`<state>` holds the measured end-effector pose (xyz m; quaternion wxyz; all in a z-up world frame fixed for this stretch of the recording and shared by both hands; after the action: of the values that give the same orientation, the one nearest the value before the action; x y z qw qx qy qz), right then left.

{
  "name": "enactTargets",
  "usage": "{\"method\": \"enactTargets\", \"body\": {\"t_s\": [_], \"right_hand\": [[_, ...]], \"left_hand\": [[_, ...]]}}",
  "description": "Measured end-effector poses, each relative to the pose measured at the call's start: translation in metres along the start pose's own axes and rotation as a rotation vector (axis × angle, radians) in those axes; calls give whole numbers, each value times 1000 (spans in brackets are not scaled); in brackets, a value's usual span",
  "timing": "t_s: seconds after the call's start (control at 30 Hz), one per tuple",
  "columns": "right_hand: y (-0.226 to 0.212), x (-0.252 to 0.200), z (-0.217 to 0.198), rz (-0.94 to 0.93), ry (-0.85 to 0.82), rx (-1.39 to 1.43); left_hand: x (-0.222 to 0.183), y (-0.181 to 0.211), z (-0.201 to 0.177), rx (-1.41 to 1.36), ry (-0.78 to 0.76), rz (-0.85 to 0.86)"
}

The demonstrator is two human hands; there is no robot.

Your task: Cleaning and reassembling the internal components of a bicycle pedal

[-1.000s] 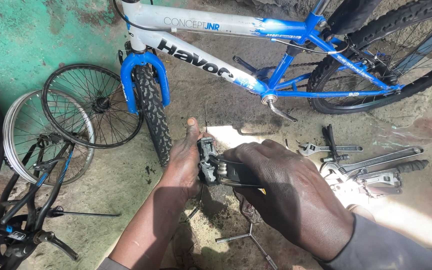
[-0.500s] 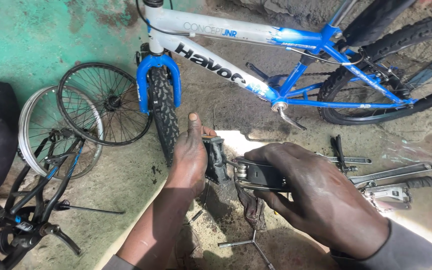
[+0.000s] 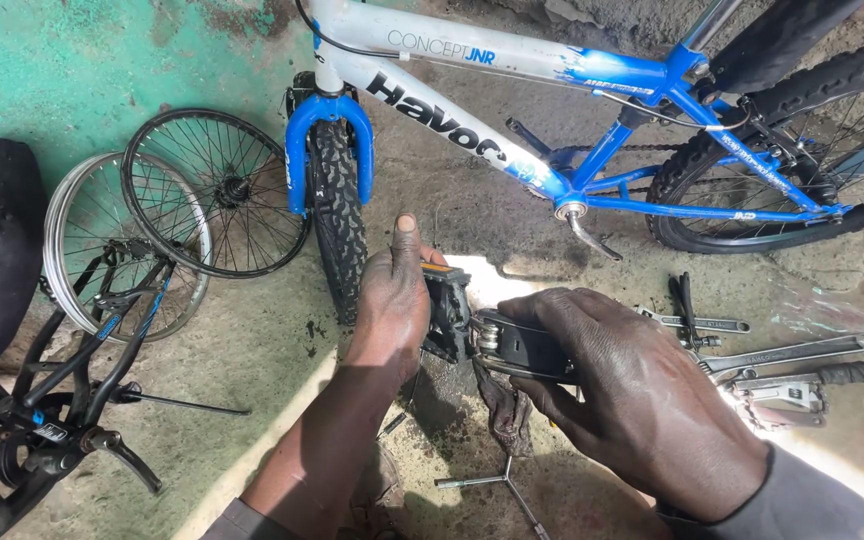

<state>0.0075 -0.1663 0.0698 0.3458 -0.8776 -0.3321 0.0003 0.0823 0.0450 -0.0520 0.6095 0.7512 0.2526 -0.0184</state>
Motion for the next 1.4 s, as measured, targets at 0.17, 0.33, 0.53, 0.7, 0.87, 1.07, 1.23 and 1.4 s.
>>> {"method": "enactTargets", "body": {"t_s": [0.17, 0.33, 0.53, 0.7, 0.87, 1.07, 1.23, 1.4], "right_hand": [[-2, 0, -1, -43, 28, -3], [9, 4, -3, 204, -24, 146], [52, -3, -14, 634, 137, 342], [68, -13, -17, 832, 371, 659], [61, -11, -17, 813, 360, 662], [62, -10, -5, 768, 259, 598], [59, -8, 0, 719, 188, 492], [58, -7, 2, 669, 179, 468]], "left_hand": [[-14, 11, -1, 16, 35, -53], [-16, 10, -2, 47, -38, -93], [-33, 24, 0, -276, -124, -228], [-46, 41, -9, 250, -32, -226], [-43, 67, -3, 402, 63, 391], [-52, 75, 8, 459, 103, 639], [-67, 85, 13, 432, 62, 808], [-73, 87, 13, 403, 51, 857]]}}
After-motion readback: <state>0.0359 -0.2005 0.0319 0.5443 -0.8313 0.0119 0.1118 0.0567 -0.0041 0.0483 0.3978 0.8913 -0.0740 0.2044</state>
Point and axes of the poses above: each hand's wrist, its own x-axis towards the middle knuckle, its own z-axis out of the palm, y = z × x, the point moved 8 cm from there along x, towards the middle knuckle, and after that the axes turned 1 degree about -y, right-handed, at the moved point
